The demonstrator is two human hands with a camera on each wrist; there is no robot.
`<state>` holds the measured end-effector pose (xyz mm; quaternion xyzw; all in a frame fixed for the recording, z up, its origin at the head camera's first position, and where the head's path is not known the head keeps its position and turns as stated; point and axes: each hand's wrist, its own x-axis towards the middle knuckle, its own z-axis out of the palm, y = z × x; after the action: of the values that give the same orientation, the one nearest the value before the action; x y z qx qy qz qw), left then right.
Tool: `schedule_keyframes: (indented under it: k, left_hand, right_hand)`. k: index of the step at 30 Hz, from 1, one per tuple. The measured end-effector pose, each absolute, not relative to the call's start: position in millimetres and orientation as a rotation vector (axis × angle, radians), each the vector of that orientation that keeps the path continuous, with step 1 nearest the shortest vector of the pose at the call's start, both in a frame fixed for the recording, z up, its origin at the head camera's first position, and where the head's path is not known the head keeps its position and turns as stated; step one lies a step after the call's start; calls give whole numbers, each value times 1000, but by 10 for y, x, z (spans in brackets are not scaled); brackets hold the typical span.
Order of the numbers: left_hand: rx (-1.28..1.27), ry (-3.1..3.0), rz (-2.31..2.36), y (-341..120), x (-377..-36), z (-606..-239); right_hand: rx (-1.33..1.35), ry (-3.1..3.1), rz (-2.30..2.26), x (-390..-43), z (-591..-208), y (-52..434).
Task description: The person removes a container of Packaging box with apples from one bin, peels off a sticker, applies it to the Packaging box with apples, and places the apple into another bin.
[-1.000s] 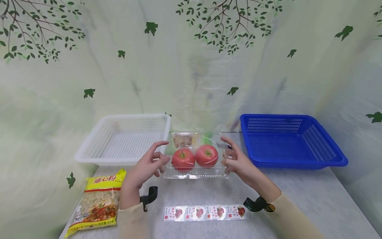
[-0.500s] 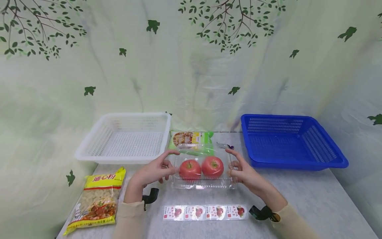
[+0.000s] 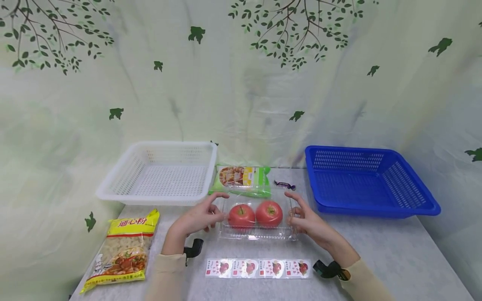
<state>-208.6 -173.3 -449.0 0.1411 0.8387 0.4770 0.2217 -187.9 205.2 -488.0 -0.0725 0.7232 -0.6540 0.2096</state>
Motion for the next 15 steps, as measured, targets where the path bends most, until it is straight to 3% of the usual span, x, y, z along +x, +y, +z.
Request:
schedule_keyframes:
  k: [15]
  left_hand:
    - [355, 2290, 1272, -1715, -2089, -4505]
  right_hand:
    - [-223, 2109, -1706, -1891, -4907, 2111]
